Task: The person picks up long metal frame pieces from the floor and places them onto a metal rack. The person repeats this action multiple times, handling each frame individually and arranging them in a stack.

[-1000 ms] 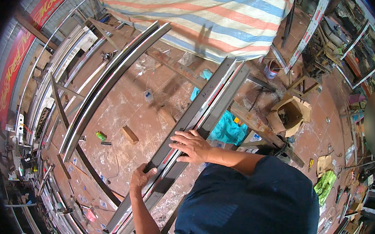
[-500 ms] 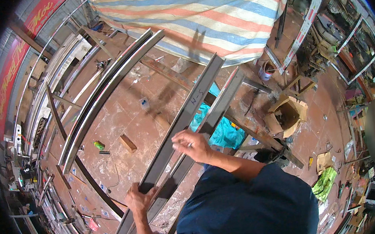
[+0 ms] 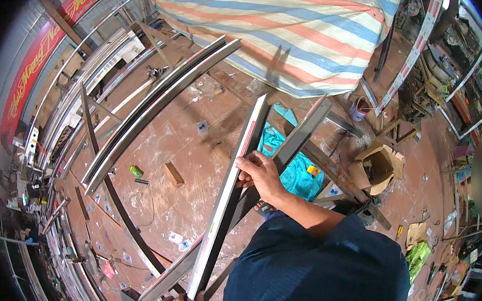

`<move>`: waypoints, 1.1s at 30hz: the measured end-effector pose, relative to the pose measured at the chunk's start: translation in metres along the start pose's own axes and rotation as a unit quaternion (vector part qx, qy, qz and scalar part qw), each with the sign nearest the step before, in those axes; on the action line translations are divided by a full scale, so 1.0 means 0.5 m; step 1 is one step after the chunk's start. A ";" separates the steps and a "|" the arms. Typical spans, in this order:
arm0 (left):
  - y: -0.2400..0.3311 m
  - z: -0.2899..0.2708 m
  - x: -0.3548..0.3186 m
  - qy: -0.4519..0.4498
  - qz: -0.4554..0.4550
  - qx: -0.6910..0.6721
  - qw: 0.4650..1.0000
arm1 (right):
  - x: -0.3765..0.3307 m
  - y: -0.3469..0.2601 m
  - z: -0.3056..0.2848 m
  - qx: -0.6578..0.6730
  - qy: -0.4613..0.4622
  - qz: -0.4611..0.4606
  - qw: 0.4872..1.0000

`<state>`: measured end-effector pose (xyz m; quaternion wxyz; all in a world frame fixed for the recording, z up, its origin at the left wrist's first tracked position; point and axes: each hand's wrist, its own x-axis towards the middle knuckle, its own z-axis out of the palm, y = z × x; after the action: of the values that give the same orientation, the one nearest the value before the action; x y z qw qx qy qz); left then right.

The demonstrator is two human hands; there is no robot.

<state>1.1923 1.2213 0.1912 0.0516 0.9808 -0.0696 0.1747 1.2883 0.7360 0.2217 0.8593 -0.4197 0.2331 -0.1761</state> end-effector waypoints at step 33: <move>-0.107 -0.126 -0.309 0.029 -0.119 -0.052 0.991 | 0.027 -0.034 0.018 0.052 0.049 -0.036 0.997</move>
<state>1.0361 1.3003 0.1918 0.1250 0.9727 0.0400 0.1915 1.3028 0.7252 0.2368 0.8605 -0.3735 0.2502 -0.2396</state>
